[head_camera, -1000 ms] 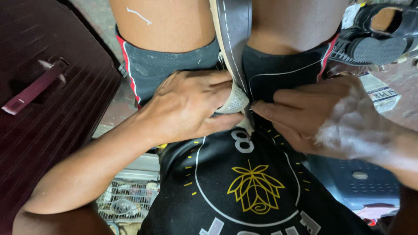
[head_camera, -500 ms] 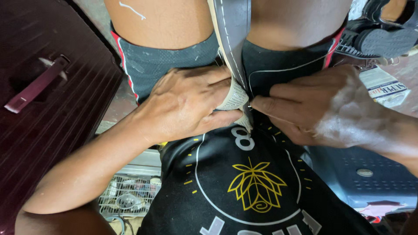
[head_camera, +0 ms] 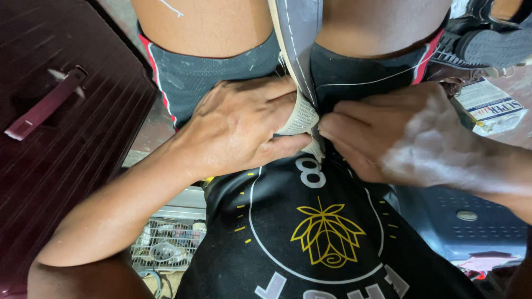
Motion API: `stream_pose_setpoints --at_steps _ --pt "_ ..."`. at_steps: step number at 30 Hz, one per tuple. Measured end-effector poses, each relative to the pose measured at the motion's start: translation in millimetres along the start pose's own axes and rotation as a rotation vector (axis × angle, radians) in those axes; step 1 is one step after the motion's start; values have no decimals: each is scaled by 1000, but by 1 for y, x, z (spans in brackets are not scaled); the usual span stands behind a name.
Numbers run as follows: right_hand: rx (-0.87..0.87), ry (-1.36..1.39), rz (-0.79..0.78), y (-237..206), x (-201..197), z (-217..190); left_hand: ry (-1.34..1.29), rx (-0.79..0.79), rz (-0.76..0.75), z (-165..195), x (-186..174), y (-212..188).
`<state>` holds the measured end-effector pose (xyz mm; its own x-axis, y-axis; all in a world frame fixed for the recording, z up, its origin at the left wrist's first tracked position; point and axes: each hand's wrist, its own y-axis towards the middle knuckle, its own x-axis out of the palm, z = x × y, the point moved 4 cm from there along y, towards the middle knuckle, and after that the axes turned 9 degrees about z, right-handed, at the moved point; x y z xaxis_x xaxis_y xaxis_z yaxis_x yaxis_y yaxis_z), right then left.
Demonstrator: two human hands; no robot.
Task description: The person is sewing a sandal using a needle and thread. They repeatedly push the needle through the sole and pull the thread to secure the sandal's components.
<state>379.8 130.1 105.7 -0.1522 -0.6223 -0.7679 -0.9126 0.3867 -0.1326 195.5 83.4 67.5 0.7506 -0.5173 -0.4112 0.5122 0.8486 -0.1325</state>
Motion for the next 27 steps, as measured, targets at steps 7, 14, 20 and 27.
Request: stream_pose_setpoints --at_steps 7,14,20,27 --pt "80 143 57 -6 -1 2 -52 2 133 12 -15 -3" --pt "207 330 111 -22 0 22 -266 -450 650 -12 -63 -80" --pt "315 423 77 -19 2 24 532 -697 786 -66 -92 -168" --pt "373 344 42 -7 -9 15 455 -211 488 1 -71 -81"
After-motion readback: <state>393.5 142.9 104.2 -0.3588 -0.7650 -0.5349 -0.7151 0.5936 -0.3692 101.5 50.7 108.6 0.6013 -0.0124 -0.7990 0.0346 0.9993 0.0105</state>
